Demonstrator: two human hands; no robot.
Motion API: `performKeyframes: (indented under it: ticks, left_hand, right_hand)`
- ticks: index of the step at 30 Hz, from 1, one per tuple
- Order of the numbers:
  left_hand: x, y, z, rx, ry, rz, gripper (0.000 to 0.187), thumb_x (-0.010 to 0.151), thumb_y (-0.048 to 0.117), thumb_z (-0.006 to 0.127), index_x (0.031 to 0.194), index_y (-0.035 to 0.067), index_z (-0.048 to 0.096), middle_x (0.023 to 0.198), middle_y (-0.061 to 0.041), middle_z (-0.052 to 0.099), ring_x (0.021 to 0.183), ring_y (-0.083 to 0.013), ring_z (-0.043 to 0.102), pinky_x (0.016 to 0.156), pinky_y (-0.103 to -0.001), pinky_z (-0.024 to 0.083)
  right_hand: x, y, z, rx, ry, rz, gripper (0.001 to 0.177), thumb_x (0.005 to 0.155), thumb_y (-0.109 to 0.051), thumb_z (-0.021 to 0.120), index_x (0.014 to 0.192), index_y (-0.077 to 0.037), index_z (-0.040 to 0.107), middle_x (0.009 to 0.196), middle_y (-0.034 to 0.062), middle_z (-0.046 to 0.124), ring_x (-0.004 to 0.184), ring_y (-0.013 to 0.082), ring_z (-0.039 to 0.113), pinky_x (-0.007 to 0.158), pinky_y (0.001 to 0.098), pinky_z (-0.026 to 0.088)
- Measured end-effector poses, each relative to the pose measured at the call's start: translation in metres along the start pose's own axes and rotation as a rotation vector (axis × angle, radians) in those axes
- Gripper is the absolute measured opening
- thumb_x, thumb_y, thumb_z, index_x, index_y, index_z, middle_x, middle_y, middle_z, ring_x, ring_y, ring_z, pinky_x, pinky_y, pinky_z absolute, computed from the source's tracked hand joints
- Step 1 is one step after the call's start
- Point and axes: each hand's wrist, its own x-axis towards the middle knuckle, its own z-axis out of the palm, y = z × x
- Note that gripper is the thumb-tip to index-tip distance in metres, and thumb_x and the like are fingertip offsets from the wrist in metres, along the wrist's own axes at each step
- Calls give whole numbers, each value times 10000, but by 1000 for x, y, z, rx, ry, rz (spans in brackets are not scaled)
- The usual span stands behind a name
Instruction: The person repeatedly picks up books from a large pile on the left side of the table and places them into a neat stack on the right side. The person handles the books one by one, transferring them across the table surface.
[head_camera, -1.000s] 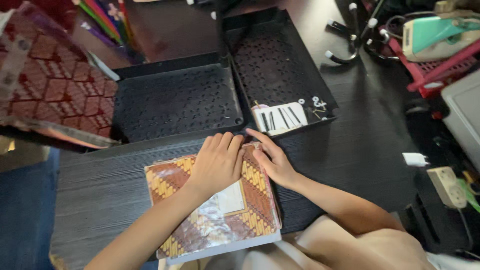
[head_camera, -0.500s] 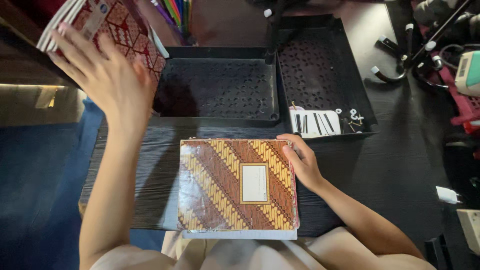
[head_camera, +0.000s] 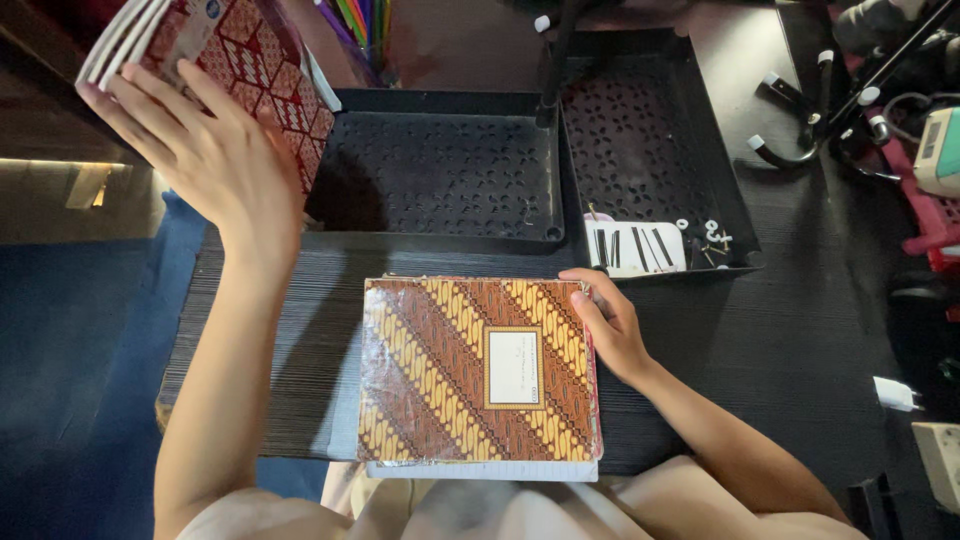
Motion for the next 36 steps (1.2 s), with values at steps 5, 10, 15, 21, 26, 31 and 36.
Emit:
performKeyframes:
  ticks: [5,10,15,21,26,31,36]
  left_hand:
    - [19,24,-39,-130,26,-12,486,840,-52,685,1302,-101,543,1241,-242,549,1205,-433,530,1104,-622,324]
    - [-1,48,-31,-965,47,-223,649,884,-136,677,1457,3,406,1225,-194,579,1047,-287,680,873,-381,554]
    - [-22,64,2,-1018,-37,-225,202,1000,-68,697,1158,39,629,995,-153,711,889,-263,720,819,-345,561]
    - [-6,73,-32,-1226,307,-115,209,1114,0,587,1289,-50,484,1067,-188,629,962,-272,687,864,-359,558]
    - [29,70,-81,-1346,439,-94,245,1130,249,573,1133,11,517,784,-47,517,655,-124,421,568,-259,300]
    - [38,82,-146,-1280,-72,89,316,1110,301,536,995,22,630,750,-87,545,578,-219,503,532,-346,371]
    - [14,143,-154,-994,-660,380,423,961,456,646,803,65,631,564,-177,642,522,-362,655,507,-477,497]
  right_hand:
    - [-2,1,0,-23,8,-8,312,1060,-162,524,1339,-43,597,636,-112,437,537,-26,357,487,192,263]
    - [2,0,-2,-34,-27,-60,321,1060,-192,505,1333,-46,590,605,-105,440,503,-21,355,466,190,272]
    - [1,-1,-1,-26,-15,-69,315,1069,-184,518,1335,-38,599,663,-86,470,560,-12,378,515,194,290]
    - [0,-1,0,13,-5,-32,292,1064,-166,526,1317,-41,602,710,-76,494,614,-10,419,554,194,329]
    - [3,7,-1,-61,17,-219,268,1100,-152,540,1322,-16,602,1053,34,621,955,61,552,834,235,456]
    - [2,6,-1,54,-4,-47,300,1079,-163,545,1332,-6,583,1095,58,713,969,79,628,841,241,517]
    - [3,5,0,6,10,-23,324,1078,-152,515,1357,7,558,1117,69,715,990,82,630,862,244,517]
